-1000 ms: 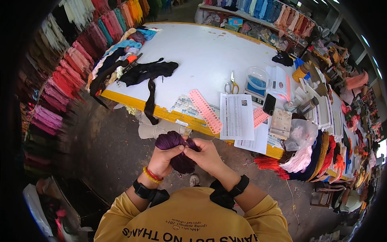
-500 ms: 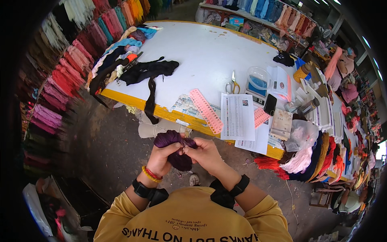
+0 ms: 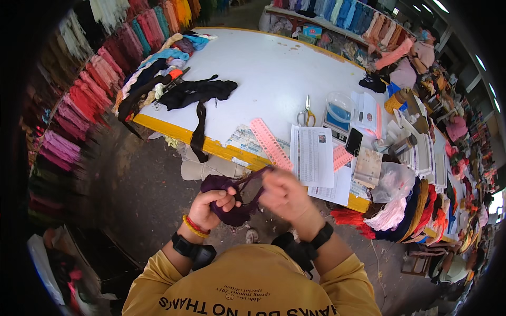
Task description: The person picks up a pink thread organizer and a paper list, then threads bundles of purple and blue thread through the organizer's holes. After securing the threads, they walk through the workshop comparing the organizer and list to various hanging thread bundles.
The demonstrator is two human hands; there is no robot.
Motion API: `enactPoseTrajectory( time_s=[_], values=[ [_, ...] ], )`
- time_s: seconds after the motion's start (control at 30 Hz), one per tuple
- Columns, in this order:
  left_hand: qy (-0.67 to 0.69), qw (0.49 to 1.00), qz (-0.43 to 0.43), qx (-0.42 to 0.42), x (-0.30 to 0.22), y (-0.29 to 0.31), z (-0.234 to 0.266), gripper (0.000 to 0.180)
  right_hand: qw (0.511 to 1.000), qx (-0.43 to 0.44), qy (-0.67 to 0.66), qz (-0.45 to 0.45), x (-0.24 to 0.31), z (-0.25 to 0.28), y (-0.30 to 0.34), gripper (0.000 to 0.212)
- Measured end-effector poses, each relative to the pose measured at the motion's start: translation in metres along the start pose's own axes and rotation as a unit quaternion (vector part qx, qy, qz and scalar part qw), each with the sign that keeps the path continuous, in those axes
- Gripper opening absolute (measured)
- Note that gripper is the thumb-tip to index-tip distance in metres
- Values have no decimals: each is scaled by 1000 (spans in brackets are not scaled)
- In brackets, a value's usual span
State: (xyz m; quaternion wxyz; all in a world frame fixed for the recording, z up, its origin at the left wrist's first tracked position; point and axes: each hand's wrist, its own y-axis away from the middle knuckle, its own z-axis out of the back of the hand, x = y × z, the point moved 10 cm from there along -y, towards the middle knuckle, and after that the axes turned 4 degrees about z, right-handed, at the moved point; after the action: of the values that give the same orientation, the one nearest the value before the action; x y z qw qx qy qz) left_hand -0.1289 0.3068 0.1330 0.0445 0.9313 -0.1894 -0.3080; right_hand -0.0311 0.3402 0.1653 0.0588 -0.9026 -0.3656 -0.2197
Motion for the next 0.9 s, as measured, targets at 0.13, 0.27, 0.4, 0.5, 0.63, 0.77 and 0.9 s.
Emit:
enactPoseTrajectory(
  time_s=[0.13,0.27,0.4,0.5,0.63,0.77,0.9],
  values=[
    [148,987,-25,52,-15,9,5,22,971,-16,21,237,121,-6,7,11],
    [100,994,11,52,-7,4,-3,23,766,-130,625,77,85,-10,-10,13],
    [-18,998,54,5,6,-10,-29,19,735,5,676,51,37,-32,-17,13],
    [5,1000,2,26,3,-18,-39,19,730,41,680,56,24,-56,-17,13],
    [8,998,-59,-18,-12,-26,-42,35,621,82,772,104,29,-49,-16,16],
    [6,992,-112,-67,-22,-38,-44,42,654,80,736,155,42,-46,-15,18],
    [-62,979,-159,-116,-29,-48,-45,44,746,1,666,27,52,-14,-21,20]
  ],
)
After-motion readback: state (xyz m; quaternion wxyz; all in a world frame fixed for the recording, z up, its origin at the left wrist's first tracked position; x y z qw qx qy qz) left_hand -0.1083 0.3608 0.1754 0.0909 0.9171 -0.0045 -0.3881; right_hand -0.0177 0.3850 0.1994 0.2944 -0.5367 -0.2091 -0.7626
